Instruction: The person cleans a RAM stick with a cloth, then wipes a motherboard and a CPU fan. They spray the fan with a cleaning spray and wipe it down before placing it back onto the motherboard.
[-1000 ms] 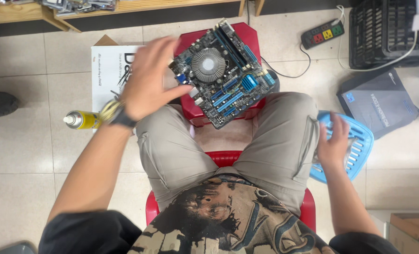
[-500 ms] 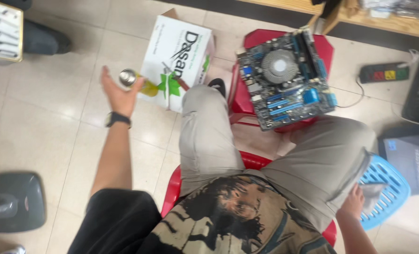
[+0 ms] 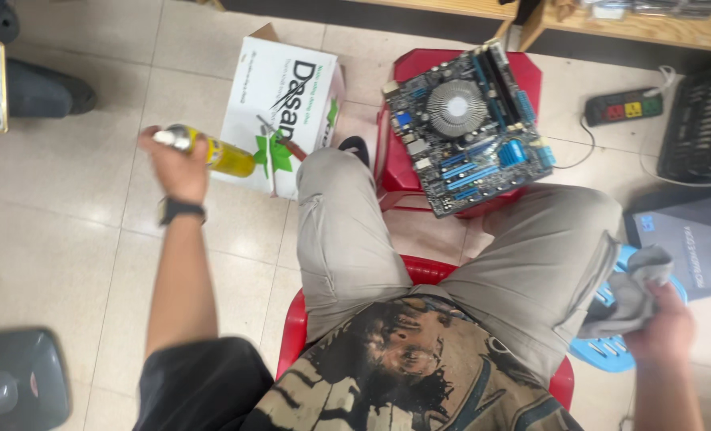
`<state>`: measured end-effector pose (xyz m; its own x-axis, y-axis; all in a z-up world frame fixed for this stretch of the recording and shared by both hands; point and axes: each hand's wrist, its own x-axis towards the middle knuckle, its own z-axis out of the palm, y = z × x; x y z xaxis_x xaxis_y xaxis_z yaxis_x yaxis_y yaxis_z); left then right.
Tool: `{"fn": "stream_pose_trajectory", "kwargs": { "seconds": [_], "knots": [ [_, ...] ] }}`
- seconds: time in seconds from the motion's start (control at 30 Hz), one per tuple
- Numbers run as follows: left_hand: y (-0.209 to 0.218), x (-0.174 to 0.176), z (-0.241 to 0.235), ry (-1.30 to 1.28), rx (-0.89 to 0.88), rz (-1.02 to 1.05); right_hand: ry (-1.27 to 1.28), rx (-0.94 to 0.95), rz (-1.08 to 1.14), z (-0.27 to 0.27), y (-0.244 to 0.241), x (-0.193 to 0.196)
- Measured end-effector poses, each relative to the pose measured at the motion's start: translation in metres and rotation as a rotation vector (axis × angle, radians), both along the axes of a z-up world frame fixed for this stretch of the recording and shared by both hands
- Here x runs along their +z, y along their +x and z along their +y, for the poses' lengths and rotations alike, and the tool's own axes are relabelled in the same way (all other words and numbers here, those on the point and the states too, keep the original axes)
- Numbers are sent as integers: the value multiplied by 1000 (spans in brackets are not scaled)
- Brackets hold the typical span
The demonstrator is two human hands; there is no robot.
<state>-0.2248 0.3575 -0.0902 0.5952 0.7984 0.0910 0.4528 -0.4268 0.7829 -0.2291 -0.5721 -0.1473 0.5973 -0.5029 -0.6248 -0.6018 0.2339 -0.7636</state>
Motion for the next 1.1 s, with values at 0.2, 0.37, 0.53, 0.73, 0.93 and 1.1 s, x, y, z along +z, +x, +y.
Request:
{"fn": "stream_pose_trajectory", "kwargs": {
  "seconds": [0.2,0.37,0.53,0.73,0.93,1.1],
  "knots": [
    [-45,180,-67,137,-485,-691,633,380,-454,59,4,149],
    [-46,231,-124,-312,-604,-964,904,367,-719,175,22,220],
    [3,260,-285,-468,-808,-907,1592,324,-628,220,32,187],
    [25,233,-373,135,-1130,-517,1088,179,-419,283,29,242],
    [32,207,-386,254,-1251,-458,950,192,-253,308,32,268],
    [34,211,-385,285,-1237,-425,896,270,-273,327,38,285]
  ]
}}
